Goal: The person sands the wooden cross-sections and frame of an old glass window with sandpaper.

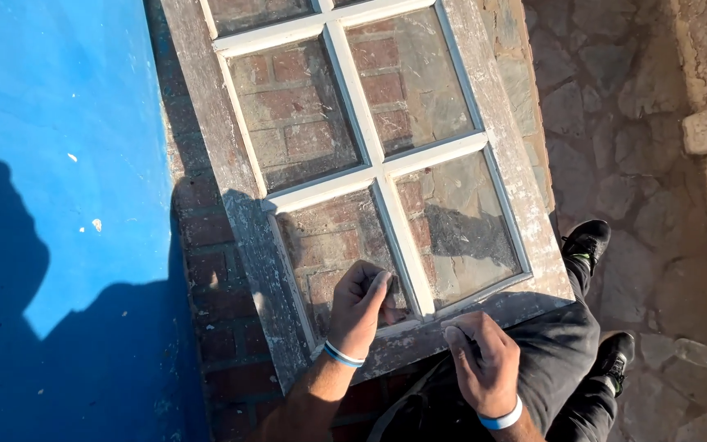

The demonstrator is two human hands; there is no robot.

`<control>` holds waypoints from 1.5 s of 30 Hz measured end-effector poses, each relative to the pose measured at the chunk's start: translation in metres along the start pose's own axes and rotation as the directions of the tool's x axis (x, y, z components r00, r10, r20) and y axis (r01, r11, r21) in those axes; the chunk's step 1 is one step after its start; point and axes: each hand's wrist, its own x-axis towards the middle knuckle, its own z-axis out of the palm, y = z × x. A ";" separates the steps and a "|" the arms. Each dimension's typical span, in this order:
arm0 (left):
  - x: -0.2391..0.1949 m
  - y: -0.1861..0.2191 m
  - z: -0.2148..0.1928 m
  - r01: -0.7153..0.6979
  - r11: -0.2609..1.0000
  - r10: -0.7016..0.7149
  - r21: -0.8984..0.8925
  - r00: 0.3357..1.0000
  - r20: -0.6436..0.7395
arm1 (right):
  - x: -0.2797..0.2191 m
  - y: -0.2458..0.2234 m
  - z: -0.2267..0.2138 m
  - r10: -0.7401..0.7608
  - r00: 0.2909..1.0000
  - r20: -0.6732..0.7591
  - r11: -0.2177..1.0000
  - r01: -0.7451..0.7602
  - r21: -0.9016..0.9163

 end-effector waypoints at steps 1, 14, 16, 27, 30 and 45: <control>0.004 0.014 -0.006 -0.068 0.998 0.066 -0.017 0.995 -0.077 | 0.008 -0.004 0.006 0.062 0.997 0.044 0.997 -0.063 0.039; 0.094 0.059 -0.056 -0.281 0.871 0.407 0.403 0.872 -0.273 | 0.129 0.047 0.129 0.006 0.999 0.048 0.891 0.016 -0.454; 0.135 0.076 -0.055 -0.223 0.705 0.441 0.673 0.882 -0.170 | 0.136 0.058 0.139 0.036 0.997 0.070 0.858 0.005 -0.514; 0.225 0.080 -0.050 0.006 0.359 0.421 0.933 0.891 -0.168 | 0.141 0.070 0.137 0.164 0.983 0.087 0.844 -0.094 -0.528; 0.226 0.078 -0.049 0.101 0.347 0.332 0.932 0.916 -0.224 | 0.140 0.071 0.136 0.180 0.980 0.088 0.853 -0.111 -0.510; 0.227 0.065 -0.033 -0.042 0.193 0.667 0.980 0.739 -0.100 | 0.138 0.070 0.132 0.202 0.969 0.144 0.859 -0.104 -0.501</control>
